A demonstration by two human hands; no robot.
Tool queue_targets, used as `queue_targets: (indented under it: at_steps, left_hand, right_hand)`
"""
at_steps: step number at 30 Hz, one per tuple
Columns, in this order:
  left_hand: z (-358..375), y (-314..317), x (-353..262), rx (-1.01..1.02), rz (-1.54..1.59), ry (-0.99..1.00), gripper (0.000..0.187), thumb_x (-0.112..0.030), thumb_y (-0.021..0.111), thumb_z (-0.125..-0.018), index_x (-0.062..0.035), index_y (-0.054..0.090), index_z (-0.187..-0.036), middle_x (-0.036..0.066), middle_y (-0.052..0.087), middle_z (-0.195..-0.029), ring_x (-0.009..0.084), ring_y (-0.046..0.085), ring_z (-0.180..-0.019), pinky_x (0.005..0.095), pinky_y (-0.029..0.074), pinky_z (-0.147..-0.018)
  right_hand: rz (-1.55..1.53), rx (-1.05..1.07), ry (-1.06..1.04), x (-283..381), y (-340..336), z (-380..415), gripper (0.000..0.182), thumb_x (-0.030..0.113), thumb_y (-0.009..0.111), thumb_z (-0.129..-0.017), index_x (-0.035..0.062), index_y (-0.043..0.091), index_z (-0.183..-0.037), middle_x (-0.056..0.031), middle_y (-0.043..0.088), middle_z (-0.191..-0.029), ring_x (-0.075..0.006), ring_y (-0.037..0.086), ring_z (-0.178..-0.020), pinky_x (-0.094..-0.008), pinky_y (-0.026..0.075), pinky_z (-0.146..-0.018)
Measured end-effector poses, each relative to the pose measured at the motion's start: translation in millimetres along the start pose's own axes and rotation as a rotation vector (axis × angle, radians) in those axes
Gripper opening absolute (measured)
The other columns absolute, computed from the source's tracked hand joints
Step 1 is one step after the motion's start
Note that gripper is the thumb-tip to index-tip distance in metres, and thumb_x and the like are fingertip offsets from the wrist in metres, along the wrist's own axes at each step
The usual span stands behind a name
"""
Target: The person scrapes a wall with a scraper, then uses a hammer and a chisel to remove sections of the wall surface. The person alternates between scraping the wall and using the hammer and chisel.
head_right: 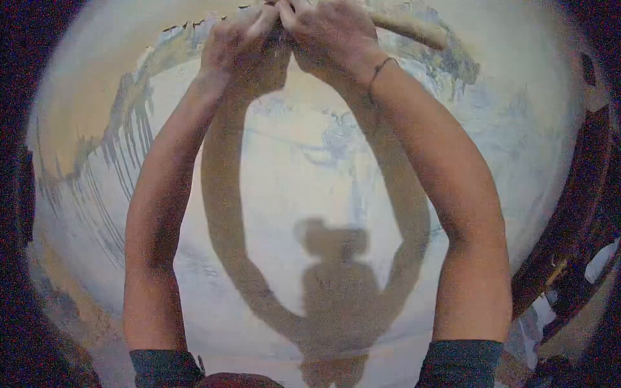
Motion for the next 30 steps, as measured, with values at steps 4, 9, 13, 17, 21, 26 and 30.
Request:
queue_targets:
  at_steps: [4, 9, 13, 17, 21, 26, 30]
  left_hand:
    - [-32.0, 11.4, 24.7, 0.165, 0.139, -0.164, 0.024, -0.012, 0.062, -0.080, -0.0013, 0.058, -0.101, 0.020, 0.065, -0.089, 0.0370, 0.068, -0.080, 0.0467, 0.055, -0.064]
    - [-3.8, -16.8, 1.5, 0.114, -0.010, 0.010, 0.023, -0.012, 0.057, -0.087, -0.0124, 0.055, -0.110, 0.011, 0.066, -0.090, 0.0312, 0.069, -0.077, 0.0415, 0.056, -0.059]
    - [70.6, -64.6, -54.2, 0.343, 0.341, -0.023, 0.021, -0.010, 0.059, -0.085, -0.0121, 0.060, -0.105, 0.013, 0.069, -0.092, 0.0323, 0.069, -0.081, 0.0412, 0.056, -0.064]
    - [81.0, -105.0, -66.6, 0.226, 0.416, -0.054, 0.021, -0.012, 0.060, -0.084, -0.0125, 0.061, -0.105, 0.010, 0.067, -0.087, 0.0294, 0.069, -0.077, 0.0418, 0.055, -0.061]
    - [48.1, -75.1, -30.7, 0.113, 0.201, -0.092, 0.019, -0.013, 0.060, -0.082, -0.0111, 0.064, -0.100, 0.006, 0.070, -0.102, 0.0229, 0.069, -0.093, 0.0338, 0.058, -0.072]
    - [48.1, -38.9, -12.9, 0.042, -0.027, -0.137, 0.019, -0.013, 0.064, -0.081, -0.0145, 0.064, -0.100, 0.004, 0.070, -0.098, 0.0223, 0.070, -0.093, 0.0328, 0.058, -0.080]
    - [51.6, -27.4, -6.0, -0.084, -0.005, -0.057, 0.023, -0.014, 0.066, -0.079, -0.0148, 0.063, -0.102, 0.003, 0.070, -0.102, 0.0232, 0.069, -0.095, 0.0335, 0.058, -0.082]
  right_hand:
    - [0.028, 0.054, 0.090, -18.7, 30.6, -21.0, 0.029, 0.012, 0.057, -0.081, 0.0027, 0.065, -0.108, -0.0117, 0.062, -0.093, -0.0264, 0.067, -0.077, -0.0364, 0.053, -0.061]
    - [0.083, 0.052, 0.075, 4.1, 4.6, 15.4, 0.020, 0.014, 0.056, -0.084, 0.0120, 0.062, -0.102, -0.0042, 0.063, -0.097, -0.0205, 0.066, -0.059, -0.0327, 0.052, -0.051]
    - [-0.328, 0.314, -0.055, 53.9, -44.9, 70.6, 0.011, 0.013, 0.060, -0.081, 0.0067, 0.067, -0.087, -0.0086, 0.067, -0.080, -0.0293, 0.070, -0.073, -0.0403, 0.058, -0.058]
    - [-0.306, 0.500, -0.062, 67.9, -63.5, 84.0, 0.020, 0.014, 0.054, -0.087, 0.0111, 0.061, -0.106, -0.0063, 0.065, -0.100, -0.0267, 0.069, -0.063, -0.0394, 0.055, -0.052]
    - [-0.103, 0.235, -0.081, 46.0, -30.3, 42.4, 0.021, 0.015, 0.055, -0.086, 0.0125, 0.060, -0.106, -0.0005, 0.061, -0.095, -0.0187, 0.064, -0.053, -0.0294, 0.052, -0.044]
    - [0.018, -0.033, -0.034, 44.9, -1.0, 23.6, 0.014, 0.016, 0.056, -0.085, 0.0118, 0.059, -0.098, 0.0004, 0.057, -0.089, -0.0159, 0.064, -0.052, -0.0282, 0.050, -0.044]
    - [-0.066, 0.013, -0.052, 45.2, 1.2, 21.3, 0.019, 0.016, 0.059, -0.081, 0.0076, 0.061, -0.097, -0.0051, 0.063, -0.087, -0.0217, 0.069, -0.063, -0.0344, 0.054, -0.051]
Point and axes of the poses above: each hand's wrist, its own z-axis away from the middle knuckle, its own y-axis out of the palm, x = y × z, the point moved 5 cm from there along -z, towards the middle knuckle
